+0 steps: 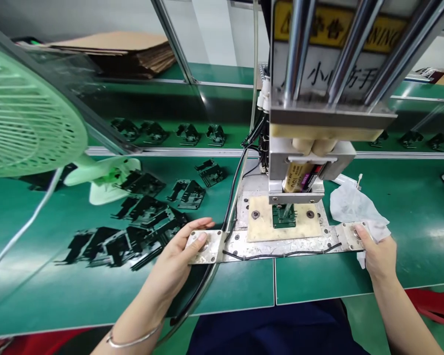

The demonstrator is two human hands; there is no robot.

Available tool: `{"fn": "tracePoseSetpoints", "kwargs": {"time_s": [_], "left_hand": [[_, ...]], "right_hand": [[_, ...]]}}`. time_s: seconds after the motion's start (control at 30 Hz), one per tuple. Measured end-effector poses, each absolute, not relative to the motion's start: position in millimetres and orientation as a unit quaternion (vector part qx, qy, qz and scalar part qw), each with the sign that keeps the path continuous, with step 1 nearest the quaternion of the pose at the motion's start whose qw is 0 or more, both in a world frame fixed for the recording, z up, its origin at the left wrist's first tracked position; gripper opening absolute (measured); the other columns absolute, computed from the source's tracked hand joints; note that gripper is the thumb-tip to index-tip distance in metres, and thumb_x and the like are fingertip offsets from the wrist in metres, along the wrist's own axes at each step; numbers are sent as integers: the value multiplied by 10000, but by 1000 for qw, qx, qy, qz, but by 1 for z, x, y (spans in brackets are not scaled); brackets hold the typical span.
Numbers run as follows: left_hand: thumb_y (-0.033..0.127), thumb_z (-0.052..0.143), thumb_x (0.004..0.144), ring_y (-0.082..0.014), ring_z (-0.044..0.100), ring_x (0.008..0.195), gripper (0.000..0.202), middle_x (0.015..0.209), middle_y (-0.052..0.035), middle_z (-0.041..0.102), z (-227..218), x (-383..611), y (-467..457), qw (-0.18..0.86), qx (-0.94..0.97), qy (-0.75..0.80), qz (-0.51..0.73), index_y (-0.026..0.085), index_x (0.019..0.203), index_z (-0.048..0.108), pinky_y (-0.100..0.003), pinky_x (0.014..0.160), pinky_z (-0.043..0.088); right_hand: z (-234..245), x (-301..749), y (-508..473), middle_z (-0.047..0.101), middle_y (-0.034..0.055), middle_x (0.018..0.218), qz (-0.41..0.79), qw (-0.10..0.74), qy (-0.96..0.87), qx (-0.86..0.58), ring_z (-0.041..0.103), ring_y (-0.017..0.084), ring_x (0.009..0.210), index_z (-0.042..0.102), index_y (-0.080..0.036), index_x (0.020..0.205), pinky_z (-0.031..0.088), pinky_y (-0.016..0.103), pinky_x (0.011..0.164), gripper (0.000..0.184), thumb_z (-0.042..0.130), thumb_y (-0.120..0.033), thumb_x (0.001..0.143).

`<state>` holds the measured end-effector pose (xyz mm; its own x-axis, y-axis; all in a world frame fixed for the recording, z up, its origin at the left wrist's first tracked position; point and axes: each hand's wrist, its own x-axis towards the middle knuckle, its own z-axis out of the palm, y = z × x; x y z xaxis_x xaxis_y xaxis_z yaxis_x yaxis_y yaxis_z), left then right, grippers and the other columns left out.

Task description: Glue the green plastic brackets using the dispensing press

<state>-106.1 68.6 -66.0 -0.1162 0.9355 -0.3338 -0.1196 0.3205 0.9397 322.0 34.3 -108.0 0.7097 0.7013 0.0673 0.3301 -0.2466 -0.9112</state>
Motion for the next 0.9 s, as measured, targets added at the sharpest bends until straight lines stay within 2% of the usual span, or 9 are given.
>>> {"fn": "tracePoseSetpoints", "kwargs": {"time_s": [0.23,0.8,0.9], "left_hand": [[480,923,651,-150,636,834,547,1172,-48,684,-64,-104,68,586,325,576,468,258,1109,724,-163,669,549],[495,950,577,-160,650,799,619,1126,-58,700,-61,-103,67,570,316,591,476,228,1087,722,-188,648,549],[508,919,621,-163,663,803,566,1148,-34,708,-55,-98,64,548,330,604,476,253,1084,719,-187,641,541]], "right_hand": [[-110,323,34,764,145,1045,179,519,-339,-764,691,378,1040,752,-157,975,518,478,916,592,808,-633,627],[-115,324,36,770,141,963,174,528,-336,-760,709,361,947,753,-144,934,539,471,840,578,827,-615,608],[-113,320,39,772,132,926,186,549,-338,-742,714,340,916,746,-154,894,547,473,852,541,836,-595,594]]}}
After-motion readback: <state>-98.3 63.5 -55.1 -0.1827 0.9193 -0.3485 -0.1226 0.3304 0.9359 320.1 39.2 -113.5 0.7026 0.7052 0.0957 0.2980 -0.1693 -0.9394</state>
